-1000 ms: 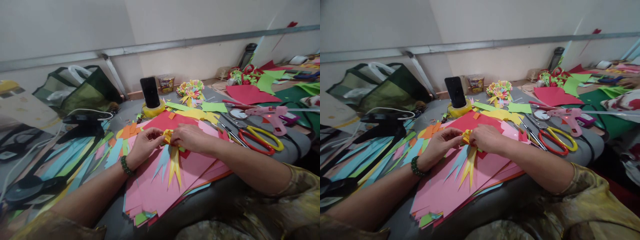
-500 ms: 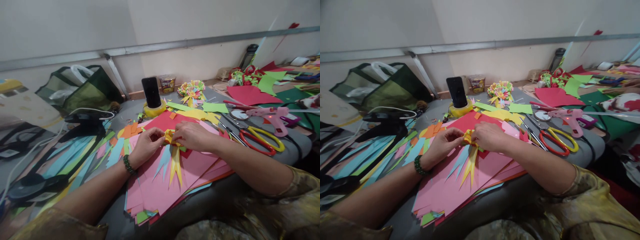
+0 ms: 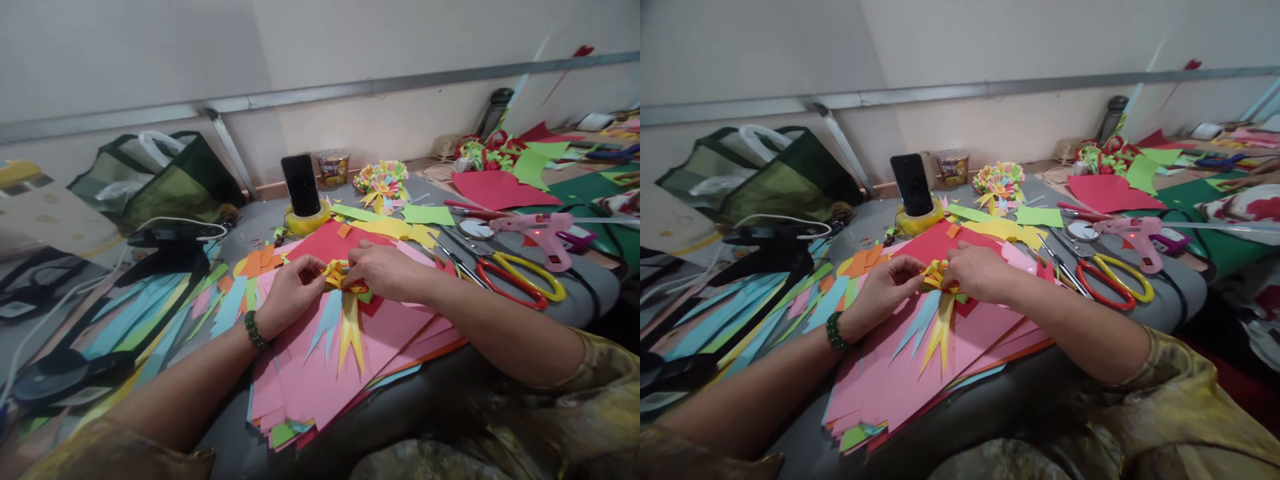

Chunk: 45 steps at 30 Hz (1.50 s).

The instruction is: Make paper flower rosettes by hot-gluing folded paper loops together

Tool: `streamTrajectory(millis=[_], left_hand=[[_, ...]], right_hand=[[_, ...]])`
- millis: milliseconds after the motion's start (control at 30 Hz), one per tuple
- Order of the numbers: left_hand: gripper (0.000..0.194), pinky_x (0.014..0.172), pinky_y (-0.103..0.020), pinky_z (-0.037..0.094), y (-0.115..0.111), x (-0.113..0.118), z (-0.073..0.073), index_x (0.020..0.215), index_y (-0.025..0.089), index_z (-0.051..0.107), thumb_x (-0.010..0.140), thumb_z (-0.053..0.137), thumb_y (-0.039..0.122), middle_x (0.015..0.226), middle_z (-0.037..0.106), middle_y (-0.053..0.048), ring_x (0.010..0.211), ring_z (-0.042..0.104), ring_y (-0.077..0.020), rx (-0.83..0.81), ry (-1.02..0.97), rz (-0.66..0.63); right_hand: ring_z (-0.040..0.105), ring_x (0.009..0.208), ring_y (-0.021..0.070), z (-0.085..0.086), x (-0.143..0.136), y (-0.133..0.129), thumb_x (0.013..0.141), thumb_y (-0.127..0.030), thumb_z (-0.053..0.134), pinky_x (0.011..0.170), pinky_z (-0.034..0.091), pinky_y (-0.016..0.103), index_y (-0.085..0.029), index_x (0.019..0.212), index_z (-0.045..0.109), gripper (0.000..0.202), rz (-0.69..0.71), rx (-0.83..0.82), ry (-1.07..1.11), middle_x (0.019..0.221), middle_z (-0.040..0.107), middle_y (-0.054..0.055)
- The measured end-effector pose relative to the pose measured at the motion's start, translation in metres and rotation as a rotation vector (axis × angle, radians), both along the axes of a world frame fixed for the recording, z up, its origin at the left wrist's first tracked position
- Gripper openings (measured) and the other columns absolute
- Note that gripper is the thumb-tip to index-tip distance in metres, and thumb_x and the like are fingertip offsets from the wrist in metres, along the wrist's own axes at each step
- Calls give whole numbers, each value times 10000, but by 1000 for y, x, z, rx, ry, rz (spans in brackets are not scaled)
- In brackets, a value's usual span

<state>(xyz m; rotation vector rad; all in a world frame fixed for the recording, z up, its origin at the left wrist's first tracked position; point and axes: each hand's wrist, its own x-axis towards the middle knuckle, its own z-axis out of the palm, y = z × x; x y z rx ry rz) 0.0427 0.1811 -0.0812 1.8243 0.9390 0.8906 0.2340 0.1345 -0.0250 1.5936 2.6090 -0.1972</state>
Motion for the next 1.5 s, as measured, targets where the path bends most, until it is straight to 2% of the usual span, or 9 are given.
streamTrajectory(millis=[200,400,533,733,867,1167,1300,1400,1500], left_hand=[[215,540,-258,503,-1,-1,-1,867,203,604,683,659,297,637,598,42,545,571,-131,17,11,7],[266,558,-265,499,-1,0,-1,907,205,585,671,641,315,648,591,47,558,575,-132,-5,24,12],[302,572,-277,499,-3,1,2,935,206,578,666,635,331,664,598,45,571,587,-138,-26,21,12],[310,523,-264,447,-7,1,7,952,195,587,668,610,316,653,570,51,529,541,-123,-6,14,65],[329,492,-259,438,-8,0,11,960,185,599,673,593,346,689,557,46,526,515,-116,5,-10,98],[326,430,-221,433,-12,2,17,949,197,593,675,578,373,673,526,49,521,494,-114,-109,-117,155],[294,423,-214,425,-12,0,17,929,210,594,682,561,366,685,508,44,515,460,-109,-80,-120,174],[298,427,-211,439,-13,-1,17,936,219,598,681,547,365,724,499,34,565,466,-123,-45,-103,199],[293,422,-209,414,-13,-2,17,932,214,606,689,533,360,687,485,39,563,464,-131,30,-102,214]], right_hand=[[472,793,183,-4,3,2,830,-20,616,571,242,282,-262,963,834,352,90,59,-6,831,674,74],[497,808,192,0,-1,0,838,-9,613,612,280,289,-245,1040,821,374,40,83,1,833,688,77],[505,809,199,3,-5,-1,846,-56,647,598,270,290,-252,997,833,309,50,32,-31,808,680,82],[512,840,204,2,-4,-1,832,-11,626,607,272,292,-242,1042,829,373,66,50,-25,880,716,91],[506,812,200,2,-4,-1,831,-18,635,598,272,292,-225,994,839,333,93,41,-22,832,700,92],[484,769,187,3,-5,-2,828,-6,633,611,278,287,-223,977,841,336,132,37,-12,787,683,78],[483,777,183,1,-5,-1,832,-4,623,623,287,281,-221,961,840,334,113,50,39,808,683,74],[479,758,178,-1,-2,0,819,-20,642,625,291,283,-210,924,841,295,154,60,30,787,672,68],[502,794,188,0,0,0,792,17,624,653,322,280,-216,948,840,354,117,86,50,808,679,72]])
